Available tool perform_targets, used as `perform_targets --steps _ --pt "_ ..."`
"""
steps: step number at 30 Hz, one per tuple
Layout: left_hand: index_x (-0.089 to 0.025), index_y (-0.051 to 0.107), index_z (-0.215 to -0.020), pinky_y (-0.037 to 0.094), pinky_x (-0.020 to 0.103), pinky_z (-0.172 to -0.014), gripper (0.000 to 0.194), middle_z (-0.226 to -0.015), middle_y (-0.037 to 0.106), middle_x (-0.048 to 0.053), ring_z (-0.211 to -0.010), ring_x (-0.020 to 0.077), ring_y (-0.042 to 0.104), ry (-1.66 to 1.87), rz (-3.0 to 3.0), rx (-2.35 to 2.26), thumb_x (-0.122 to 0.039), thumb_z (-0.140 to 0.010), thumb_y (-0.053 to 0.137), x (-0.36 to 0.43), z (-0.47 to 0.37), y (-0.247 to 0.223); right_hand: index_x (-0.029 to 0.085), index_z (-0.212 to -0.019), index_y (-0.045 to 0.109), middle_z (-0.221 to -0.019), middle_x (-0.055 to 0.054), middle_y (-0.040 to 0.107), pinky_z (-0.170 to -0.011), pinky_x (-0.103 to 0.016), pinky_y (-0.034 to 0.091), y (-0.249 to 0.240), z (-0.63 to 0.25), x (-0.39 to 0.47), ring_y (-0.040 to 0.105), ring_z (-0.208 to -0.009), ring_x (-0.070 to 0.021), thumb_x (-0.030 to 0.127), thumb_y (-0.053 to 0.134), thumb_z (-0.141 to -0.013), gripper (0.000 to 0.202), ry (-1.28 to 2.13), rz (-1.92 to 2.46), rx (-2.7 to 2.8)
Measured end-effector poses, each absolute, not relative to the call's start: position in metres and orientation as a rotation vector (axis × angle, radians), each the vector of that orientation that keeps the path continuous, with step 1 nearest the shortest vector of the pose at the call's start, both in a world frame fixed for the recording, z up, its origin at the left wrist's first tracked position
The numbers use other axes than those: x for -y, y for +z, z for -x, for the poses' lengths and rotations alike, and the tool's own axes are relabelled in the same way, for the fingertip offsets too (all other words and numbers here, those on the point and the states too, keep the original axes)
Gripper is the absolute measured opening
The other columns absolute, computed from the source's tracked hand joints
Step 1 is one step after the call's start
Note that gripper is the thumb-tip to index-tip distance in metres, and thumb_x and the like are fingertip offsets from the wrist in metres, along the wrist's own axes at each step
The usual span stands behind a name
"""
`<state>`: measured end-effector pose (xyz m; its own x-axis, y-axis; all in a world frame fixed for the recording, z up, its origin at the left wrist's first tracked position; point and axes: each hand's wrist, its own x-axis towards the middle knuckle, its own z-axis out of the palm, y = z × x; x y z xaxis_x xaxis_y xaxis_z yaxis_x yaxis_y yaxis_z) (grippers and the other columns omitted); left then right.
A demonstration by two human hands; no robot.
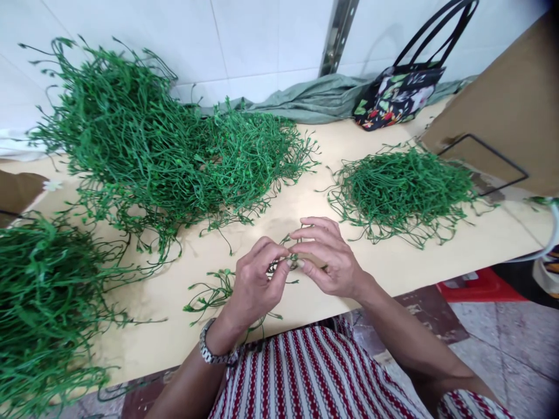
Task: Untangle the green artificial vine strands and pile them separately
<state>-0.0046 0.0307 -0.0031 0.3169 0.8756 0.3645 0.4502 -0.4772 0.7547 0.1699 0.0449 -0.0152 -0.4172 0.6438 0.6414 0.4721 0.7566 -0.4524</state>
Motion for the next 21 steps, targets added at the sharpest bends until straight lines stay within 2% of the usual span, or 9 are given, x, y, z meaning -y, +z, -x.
perform_targets --steps 5,12,16,21 --pt "-0.016 0.058 -0.085 0.043 0.023 -0.060 0.007 -0.073 0.055 0.002 -0.067 0.0117 0.052 1.052 -2.196 -1.154 -0.015 -0.080 0.053 -0.029 0.003 -0.006 0.021 -0.087 0.062 -0.093 -0.004 0.064 -0.093 -0.046 0.035 -0.019 -0.167 -0.043 0.049 -0.108 -0.0241 0.018 0.056 -0.079 0.011 0.179 0.895 2.051" --pt "-0.016 0.060 -0.089 0.046 0.022 -0.064 0.013 -0.077 0.060 0.003 -0.071 0.0114 0.056 1.128 -2.267 -1.243 -0.013 -0.081 0.051 -0.026 0.001 -0.013 0.022 -0.085 0.064 -0.075 -0.001 0.063 -0.078 -0.038 0.036 -0.017 -0.166 -0.039 0.052 -0.081 -0.0171 0.018 0.055 -0.081 0.010 0.151 0.981 2.082" --pt "-0.015 0.059 -0.080 0.044 0.022 -0.060 0.010 -0.071 0.058 0.003 -0.066 0.0113 0.054 1.069 -2.314 -1.270 -0.012 -0.080 0.050 -0.025 0.000 -0.014 0.018 -0.082 0.061 -0.071 -0.002 0.061 -0.070 -0.032 0.038 -0.019 -0.166 -0.038 0.052 -0.068 -0.0135 0.018 0.052 -0.084 0.009 0.232 0.966 2.133" --pt "-0.017 0.054 -0.069 0.041 0.023 -0.058 0.011 -0.068 0.053 0.001 -0.061 0.0113 0.051 0.829 -2.305 -1.389 -0.010 -0.076 0.047 -0.025 0.000 -0.007 0.016 -0.077 0.056 -0.069 -0.005 0.055 -0.064 -0.030 0.038 -0.022 -0.162 -0.033 0.048 -0.067 -0.0153 0.017 0.042 -0.086 0.017 0.261 1.007 2.207"
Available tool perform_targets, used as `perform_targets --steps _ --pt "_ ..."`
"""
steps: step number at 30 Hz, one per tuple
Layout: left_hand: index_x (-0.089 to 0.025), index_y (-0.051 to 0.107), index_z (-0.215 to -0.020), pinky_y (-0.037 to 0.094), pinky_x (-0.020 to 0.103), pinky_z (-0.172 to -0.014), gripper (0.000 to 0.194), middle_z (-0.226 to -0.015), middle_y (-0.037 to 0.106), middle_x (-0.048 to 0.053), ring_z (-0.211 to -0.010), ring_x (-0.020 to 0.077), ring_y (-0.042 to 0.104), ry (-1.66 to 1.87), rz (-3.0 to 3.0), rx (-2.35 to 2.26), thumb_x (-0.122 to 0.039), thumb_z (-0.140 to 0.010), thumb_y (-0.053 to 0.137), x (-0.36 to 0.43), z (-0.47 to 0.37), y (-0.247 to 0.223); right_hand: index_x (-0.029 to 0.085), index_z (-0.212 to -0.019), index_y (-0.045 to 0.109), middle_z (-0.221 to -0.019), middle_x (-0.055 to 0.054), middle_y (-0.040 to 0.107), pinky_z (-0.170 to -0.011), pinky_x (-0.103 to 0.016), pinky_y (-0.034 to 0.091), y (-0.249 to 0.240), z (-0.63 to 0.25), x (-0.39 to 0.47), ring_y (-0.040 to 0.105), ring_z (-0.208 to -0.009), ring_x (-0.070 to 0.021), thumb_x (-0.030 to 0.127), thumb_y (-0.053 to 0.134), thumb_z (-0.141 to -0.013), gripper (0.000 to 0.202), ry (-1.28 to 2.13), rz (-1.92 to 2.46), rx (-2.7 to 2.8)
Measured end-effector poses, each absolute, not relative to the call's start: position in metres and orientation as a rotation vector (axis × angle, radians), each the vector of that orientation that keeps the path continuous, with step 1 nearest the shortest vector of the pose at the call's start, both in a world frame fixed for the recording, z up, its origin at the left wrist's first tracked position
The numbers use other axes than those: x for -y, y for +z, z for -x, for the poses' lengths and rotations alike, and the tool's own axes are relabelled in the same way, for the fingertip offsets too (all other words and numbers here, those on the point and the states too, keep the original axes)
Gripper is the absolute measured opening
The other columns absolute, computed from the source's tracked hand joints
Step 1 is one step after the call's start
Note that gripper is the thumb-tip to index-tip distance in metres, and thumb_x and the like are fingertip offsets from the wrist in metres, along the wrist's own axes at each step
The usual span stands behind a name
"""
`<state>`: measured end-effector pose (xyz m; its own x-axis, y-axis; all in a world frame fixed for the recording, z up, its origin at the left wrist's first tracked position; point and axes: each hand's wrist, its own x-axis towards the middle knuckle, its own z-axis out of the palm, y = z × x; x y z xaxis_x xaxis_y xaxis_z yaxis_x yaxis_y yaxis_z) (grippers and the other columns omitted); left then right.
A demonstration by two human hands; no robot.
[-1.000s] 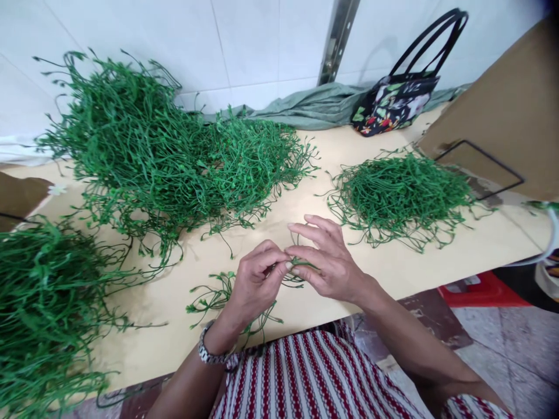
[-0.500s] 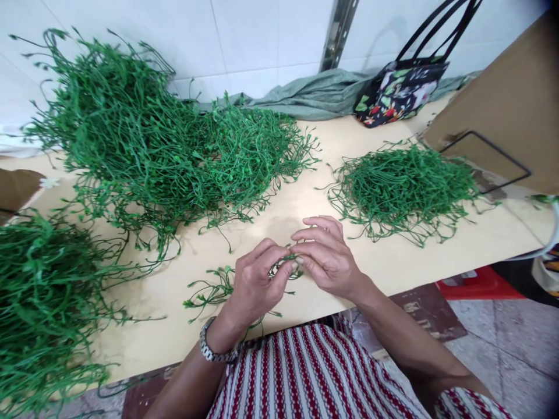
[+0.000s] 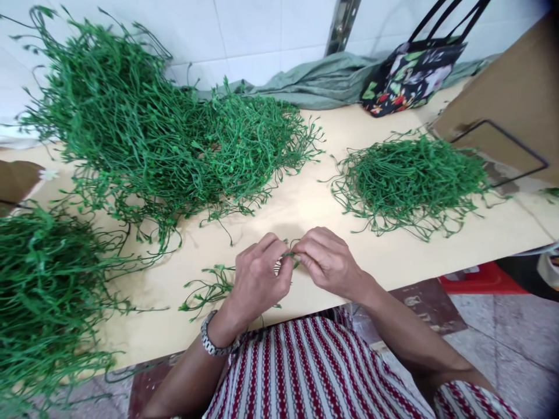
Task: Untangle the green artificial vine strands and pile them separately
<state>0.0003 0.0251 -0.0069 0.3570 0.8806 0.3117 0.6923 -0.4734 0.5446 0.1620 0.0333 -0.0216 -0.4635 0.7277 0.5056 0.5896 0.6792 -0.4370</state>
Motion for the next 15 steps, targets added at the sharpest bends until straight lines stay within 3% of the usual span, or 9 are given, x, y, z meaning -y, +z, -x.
perform_targets --steps 7,15 --pt "-0.017 0.059 -0.080 0.042 0.023 -0.063 0.018 -0.074 0.058 0.002 -0.066 0.0117 0.054 0.780 -2.251 -1.280 -0.011 -0.079 0.042 -0.027 0.001 -0.005 0.017 -0.077 0.048 -0.067 -0.004 0.049 -0.060 -0.027 0.039 -0.020 -0.161 -0.030 0.045 -0.065 -0.0153 0.015 0.033 -0.088 0.018 0.283 0.972 2.302" --pt "-0.016 0.054 -0.055 0.031 0.025 -0.050 0.022 -0.053 0.046 -0.001 -0.049 0.0101 0.041 0.601 -2.500 -1.195 -0.008 -0.073 0.043 -0.029 0.010 -0.005 0.016 -0.073 0.046 -0.063 -0.001 0.047 -0.051 -0.025 0.028 -0.010 -0.160 -0.025 0.040 -0.056 -0.0119 0.017 0.038 -0.086 0.015 0.414 1.155 2.477"
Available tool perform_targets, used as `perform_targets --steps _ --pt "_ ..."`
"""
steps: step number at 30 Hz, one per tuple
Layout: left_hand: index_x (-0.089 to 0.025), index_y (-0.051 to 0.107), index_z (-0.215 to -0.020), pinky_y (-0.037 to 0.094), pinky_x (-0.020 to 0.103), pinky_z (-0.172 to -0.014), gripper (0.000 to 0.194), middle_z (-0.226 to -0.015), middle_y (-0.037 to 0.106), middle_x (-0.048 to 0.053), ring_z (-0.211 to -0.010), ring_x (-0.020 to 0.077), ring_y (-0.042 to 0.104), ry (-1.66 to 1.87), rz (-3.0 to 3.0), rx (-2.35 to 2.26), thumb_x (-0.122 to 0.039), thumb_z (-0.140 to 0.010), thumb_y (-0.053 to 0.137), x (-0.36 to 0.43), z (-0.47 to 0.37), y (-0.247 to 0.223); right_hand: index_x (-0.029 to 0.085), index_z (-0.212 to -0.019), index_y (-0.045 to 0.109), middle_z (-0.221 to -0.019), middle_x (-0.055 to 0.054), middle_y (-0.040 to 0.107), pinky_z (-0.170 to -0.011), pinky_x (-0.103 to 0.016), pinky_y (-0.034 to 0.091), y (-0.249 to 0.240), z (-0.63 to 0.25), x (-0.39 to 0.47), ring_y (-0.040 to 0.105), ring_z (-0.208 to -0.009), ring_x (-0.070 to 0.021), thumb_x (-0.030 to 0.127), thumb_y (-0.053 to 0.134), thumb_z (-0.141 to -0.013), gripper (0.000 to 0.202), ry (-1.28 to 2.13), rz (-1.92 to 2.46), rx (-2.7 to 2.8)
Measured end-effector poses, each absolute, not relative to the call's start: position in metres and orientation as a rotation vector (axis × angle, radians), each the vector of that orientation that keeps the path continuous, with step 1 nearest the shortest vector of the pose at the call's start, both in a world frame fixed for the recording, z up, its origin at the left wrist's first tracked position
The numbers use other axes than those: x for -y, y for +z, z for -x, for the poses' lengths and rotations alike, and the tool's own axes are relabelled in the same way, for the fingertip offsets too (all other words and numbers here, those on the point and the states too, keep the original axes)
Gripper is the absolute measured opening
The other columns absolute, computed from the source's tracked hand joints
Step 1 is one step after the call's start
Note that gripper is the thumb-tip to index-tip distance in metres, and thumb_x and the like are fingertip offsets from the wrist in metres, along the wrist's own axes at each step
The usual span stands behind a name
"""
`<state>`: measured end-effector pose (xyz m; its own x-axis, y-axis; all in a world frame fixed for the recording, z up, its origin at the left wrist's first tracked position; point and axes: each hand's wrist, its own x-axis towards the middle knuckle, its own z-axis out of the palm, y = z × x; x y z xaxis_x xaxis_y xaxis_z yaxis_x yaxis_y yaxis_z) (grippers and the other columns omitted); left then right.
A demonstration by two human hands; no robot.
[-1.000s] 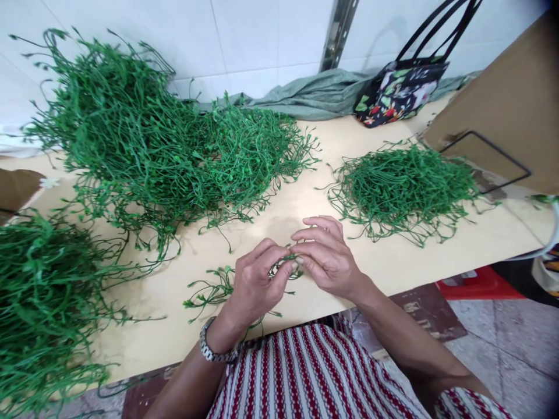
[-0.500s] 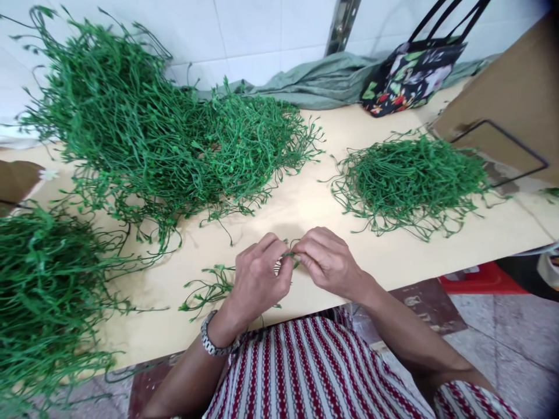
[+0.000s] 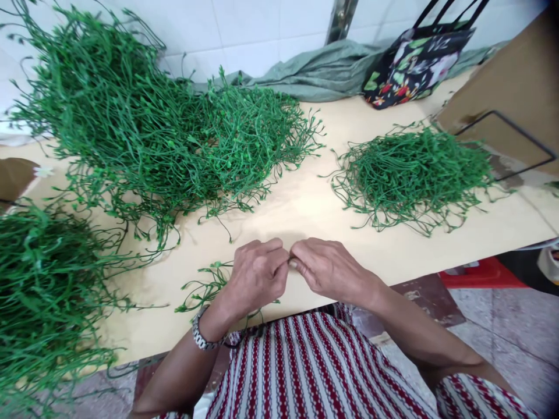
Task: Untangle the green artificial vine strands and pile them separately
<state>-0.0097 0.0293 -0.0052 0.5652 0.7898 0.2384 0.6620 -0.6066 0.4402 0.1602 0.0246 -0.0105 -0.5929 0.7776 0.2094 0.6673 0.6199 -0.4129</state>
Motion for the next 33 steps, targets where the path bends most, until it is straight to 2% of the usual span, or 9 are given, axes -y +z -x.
perform_targets --steps 4,7,9,11,15,19,22,28,33 --pt "-0.016 0.050 -0.050 0.026 0.025 -0.048 0.026 -0.051 0.041 -0.002 -0.046 0.0094 0.033 0.563 -2.503 -0.962 -0.005 -0.073 0.042 -0.031 0.014 0.000 0.016 -0.063 0.042 -0.052 0.006 0.032 -0.045 -0.019 0.022 -0.009 -0.166 -0.032 0.030 -0.047 -0.0059 0.018 0.040 -0.085 0.022 1.176 0.942 2.305" --pt "-0.016 0.057 -0.059 0.027 0.024 -0.048 0.024 -0.051 0.039 -0.003 -0.047 0.0088 0.036 0.625 -2.316 -0.864 -0.007 -0.077 0.043 -0.034 0.019 0.002 0.015 -0.065 0.046 -0.052 0.006 0.032 -0.042 -0.017 0.022 -0.009 -0.171 -0.037 0.028 -0.045 -0.0042 0.026 0.040 -0.087 0.026 1.617 0.733 2.072" --pt "-0.015 0.061 -0.072 0.031 0.022 -0.050 0.018 -0.056 0.044 -0.002 -0.051 0.0086 0.042 0.670 -2.142 -0.861 -0.011 -0.081 0.045 -0.036 0.020 0.002 0.014 -0.070 0.050 -0.055 0.005 0.037 -0.043 -0.017 0.025 -0.008 -0.173 -0.039 0.031 -0.047 -0.0046 0.030 0.041 -0.088 0.026 1.540 0.798 1.970" --pt "-0.015 0.061 -0.080 0.034 0.022 -0.053 0.012 -0.062 0.049 -0.001 -0.056 0.0091 0.045 0.702 -2.008 -0.910 -0.015 -0.081 0.049 -0.037 0.021 0.001 0.013 -0.079 0.053 -0.062 0.003 0.044 -0.046 -0.018 0.029 -0.007 -0.173 -0.039 0.036 -0.051 -0.0056 0.033 0.042 -0.088 0.024 1.307 0.912 1.907" --pt "-0.014 0.055 -0.069 0.032 0.022 -0.052 0.011 -0.060 0.047 -0.002 -0.056 0.0091 0.042 0.783 -1.903 -1.009 -0.017 -0.079 0.053 -0.036 0.017 0.000 0.014 -0.096 0.053 -0.083 -0.004 0.053 -0.059 -0.022 0.039 -0.009 -0.166 -0.037 0.049 -0.070 -0.0106 0.038 0.055 -0.082 0.028 0.908 0.917 2.011" --pt "-0.013 0.056 -0.067 0.034 0.022 -0.054 0.014 -0.059 0.047 -0.001 -0.057 0.0093 0.043 0.896 -1.845 -0.976 -0.016 -0.080 0.053 -0.035 0.015 -0.003 0.015 -0.088 0.052 -0.077 -0.003 0.053 -0.062 -0.023 0.040 -0.017 -0.159 -0.034 0.050 -0.071 -0.0121 0.033 0.054 -0.083 0.019 0.696 0.907 2.171" --pt "-0.013 0.057 -0.069 0.035 0.022 -0.054 0.015 -0.061 0.049 0.000 -0.058 0.0097 0.044 0.838 -1.862 -0.923 -0.014 -0.081 0.049 -0.035 0.016 -0.005 0.015 -0.082 0.051 -0.072 -0.002 0.051 -0.058 -0.022 0.037 -0.020 -0.160 -0.033 0.047 -0.065 -0.0113 0.028 0.048 -0.087 0.014 0.623 0.928 2.210" --pt "-0.013 0.057 -0.068 0.033 0.022 -0.054 0.018 -0.058 0.048 -0.001 -0.056 0.0095 0.044 0.684 -2.125 -1.006 -0.010 -0.080 0.044 -0.031 0.016 -0.003 0.014 -0.071 0.049 -0.064 -0.002 0.047 -0.059 -0.026 0.034 -0.014 -0.163 -0.031 0.042 -0.063 -0.0130 0.022 0.043 -0.087 0.018 0.556 0.991 2.390" --pt "-0.012 0.057 -0.063 0.031 0.022 -0.049 0.021 -0.055 0.050 -0.001 -0.051 0.0082 0.042 0.624 -1.983 -0.893 -0.011 -0.079 0.043 -0.032 0.018 0.002 0.014 -0.063 0.046 -0.058 0.001 0.041 -0.055 -0.024 0.032 -0.011 -0.163 -0.033 0.039 -0.058 -0.0103 0.022 0.043 -0.087 0.025 0.850 0.824 2.283"
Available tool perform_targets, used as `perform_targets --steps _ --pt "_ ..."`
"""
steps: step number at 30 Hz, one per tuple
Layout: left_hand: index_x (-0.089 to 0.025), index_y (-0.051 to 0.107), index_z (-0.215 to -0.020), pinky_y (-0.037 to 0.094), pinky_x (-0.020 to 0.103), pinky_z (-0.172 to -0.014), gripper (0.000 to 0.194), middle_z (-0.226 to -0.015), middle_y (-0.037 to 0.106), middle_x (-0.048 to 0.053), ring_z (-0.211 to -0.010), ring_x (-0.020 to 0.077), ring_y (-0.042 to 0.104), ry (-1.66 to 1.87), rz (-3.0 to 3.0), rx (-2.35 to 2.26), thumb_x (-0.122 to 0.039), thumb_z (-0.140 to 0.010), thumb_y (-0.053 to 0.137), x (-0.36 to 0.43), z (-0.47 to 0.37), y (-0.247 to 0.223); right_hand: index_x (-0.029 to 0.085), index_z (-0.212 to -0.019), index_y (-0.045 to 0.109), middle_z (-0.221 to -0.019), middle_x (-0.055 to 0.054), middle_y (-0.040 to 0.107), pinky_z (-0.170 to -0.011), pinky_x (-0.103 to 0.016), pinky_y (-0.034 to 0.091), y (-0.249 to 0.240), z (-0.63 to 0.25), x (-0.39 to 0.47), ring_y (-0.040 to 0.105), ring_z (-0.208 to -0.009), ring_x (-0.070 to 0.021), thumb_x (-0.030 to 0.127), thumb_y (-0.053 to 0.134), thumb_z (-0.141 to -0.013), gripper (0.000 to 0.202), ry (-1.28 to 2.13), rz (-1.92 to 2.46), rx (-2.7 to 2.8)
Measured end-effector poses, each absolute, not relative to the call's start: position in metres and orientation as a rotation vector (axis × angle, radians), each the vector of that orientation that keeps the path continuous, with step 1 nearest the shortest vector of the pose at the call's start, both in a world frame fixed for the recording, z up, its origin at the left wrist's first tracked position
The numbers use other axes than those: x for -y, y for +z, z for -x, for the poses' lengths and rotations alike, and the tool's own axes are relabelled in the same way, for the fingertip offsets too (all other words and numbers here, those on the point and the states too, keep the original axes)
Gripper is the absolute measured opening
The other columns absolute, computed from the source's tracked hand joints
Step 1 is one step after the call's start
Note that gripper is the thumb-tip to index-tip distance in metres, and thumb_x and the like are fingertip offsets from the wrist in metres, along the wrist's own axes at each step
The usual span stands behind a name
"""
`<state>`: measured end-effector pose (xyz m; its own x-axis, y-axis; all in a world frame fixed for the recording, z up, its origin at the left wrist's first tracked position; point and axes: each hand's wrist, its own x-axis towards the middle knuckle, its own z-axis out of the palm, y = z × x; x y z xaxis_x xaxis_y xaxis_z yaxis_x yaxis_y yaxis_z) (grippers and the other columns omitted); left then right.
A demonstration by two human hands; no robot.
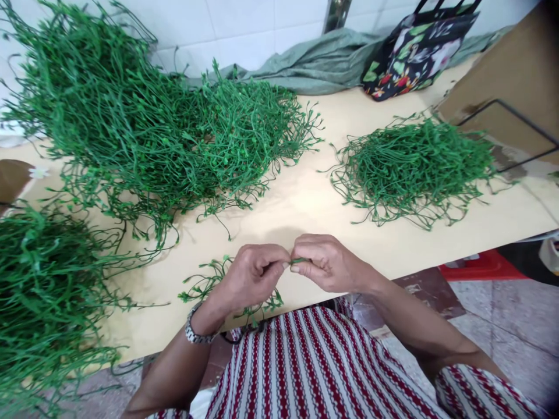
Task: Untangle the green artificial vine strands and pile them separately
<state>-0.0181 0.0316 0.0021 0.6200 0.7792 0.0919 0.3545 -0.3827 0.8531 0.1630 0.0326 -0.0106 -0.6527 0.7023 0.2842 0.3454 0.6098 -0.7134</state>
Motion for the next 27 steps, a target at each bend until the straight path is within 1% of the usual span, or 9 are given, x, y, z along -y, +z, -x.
perform_targets --steps 6,9,12,15,17,20,22,24,27 --pt "-0.012 0.063 -0.073 0.025 0.021 -0.042 0.018 -0.052 0.047 -0.002 -0.044 0.0065 0.033 0.700 -1.527 -0.810 -0.026 -0.080 0.053 -0.033 0.027 -0.004 0.014 -0.068 0.052 -0.059 0.001 0.044 -0.051 -0.021 0.032 -0.018 -0.170 -0.041 0.041 -0.055 -0.0081 0.036 0.044 -0.088 0.031 1.276 0.573 2.069" --pt "-0.013 0.065 -0.075 0.028 0.021 -0.045 0.016 -0.056 0.049 -0.001 -0.048 0.0072 0.037 0.780 -1.474 -0.886 -0.027 -0.078 0.057 -0.035 0.028 -0.004 0.014 -0.076 0.053 -0.070 -0.002 0.051 -0.057 -0.022 0.038 -0.022 -0.175 -0.041 0.048 -0.063 -0.0091 0.037 0.043 -0.089 0.028 1.380 0.619 1.903" --pt "-0.014 0.066 -0.078 0.034 0.022 -0.053 0.015 -0.065 0.054 0.002 -0.057 0.0092 0.045 0.810 -1.496 -0.914 -0.025 -0.079 0.057 -0.038 0.026 0.000 0.016 -0.084 0.052 -0.074 -0.002 0.053 -0.062 -0.023 0.040 -0.021 -0.178 -0.038 0.050 -0.067 -0.0096 0.032 0.041 -0.091 0.021 1.270 0.781 1.799" --pt "-0.013 0.066 -0.078 0.035 0.022 -0.056 0.015 -0.069 0.055 0.002 -0.060 0.0095 0.046 0.815 -1.473 -0.926 -0.024 -0.079 0.055 -0.040 0.023 0.000 0.018 -0.089 0.054 -0.068 0.001 0.051 -0.054 -0.019 0.036 -0.013 -0.177 -0.033 0.045 -0.057 -0.0070 0.025 0.043 -0.090 0.013 0.965 1.027 1.773" --pt "-0.013 0.064 -0.079 0.034 0.021 -0.054 0.013 -0.068 0.054 0.001 -0.058 0.0086 0.044 0.822 -1.411 -0.952 -0.023 -0.078 0.056 -0.041 0.022 -0.003 0.017 -0.093 0.056 -0.067 0.002 0.051 -0.051 -0.019 0.035 -0.008 -0.174 -0.031 0.043 -0.054 -0.0063 0.024 0.045 -0.088 0.013 0.823 1.097 1.809" --pt "-0.014 0.061 -0.078 0.032 0.019 -0.050 0.011 -0.064 0.052 -0.001 -0.054 0.0070 0.040 0.883 -1.289 -0.979 -0.024 -0.076 0.059 -0.039 0.021 -0.009 0.016 -0.100 0.056 -0.066 0.002 0.051 -0.047 -0.018 0.034 -0.005 -0.167 -0.032 0.041 -0.050 -0.0054 0.026 0.051 -0.085 0.019 0.867 1.106 1.883" --pt "-0.014 0.059 -0.077 0.031 0.018 -0.048 0.011 -0.063 0.050 -0.002 -0.053 0.0066 0.040 0.939 -1.232 -0.986 -0.024 -0.075 0.060 -0.038 0.019 -0.011 0.015 -0.103 0.056 -0.069 0.001 0.052 -0.048 -0.017 0.035 -0.009 -0.161 -0.033 0.043 -0.052 -0.0057 0.026 0.056 -0.081 0.025 0.948 1.096 1.930" --pt "-0.014 0.057 -0.076 0.032 0.018 -0.049 0.011 -0.062 0.050 -0.002 -0.053 0.0066 0.041 0.983 -1.212 -0.987 -0.025 -0.074 0.062 -0.037 0.019 -0.013 0.014 -0.100 0.058 -0.072 0.000 0.052 -0.051 -0.017 0.038 -0.015 -0.156 -0.035 0.046 -0.057 -0.0066 0.025 0.059 -0.079 0.024 0.973 1.053 1.987" --pt "-0.014 0.057 -0.075 0.033 0.018 -0.049 0.012 -0.063 0.049 -0.002 -0.054 0.0066 0.041 1.024 -1.223 -0.969 -0.025 -0.075 0.061 -0.036 0.018 -0.013 0.014 -0.086 0.060 -0.068 0.000 0.051 -0.054 -0.019 0.038 -0.022 -0.152 -0.037 0.047 -0.058 -0.0080 0.023 0.057 -0.081 0.011 0.889 0.982 2.048"
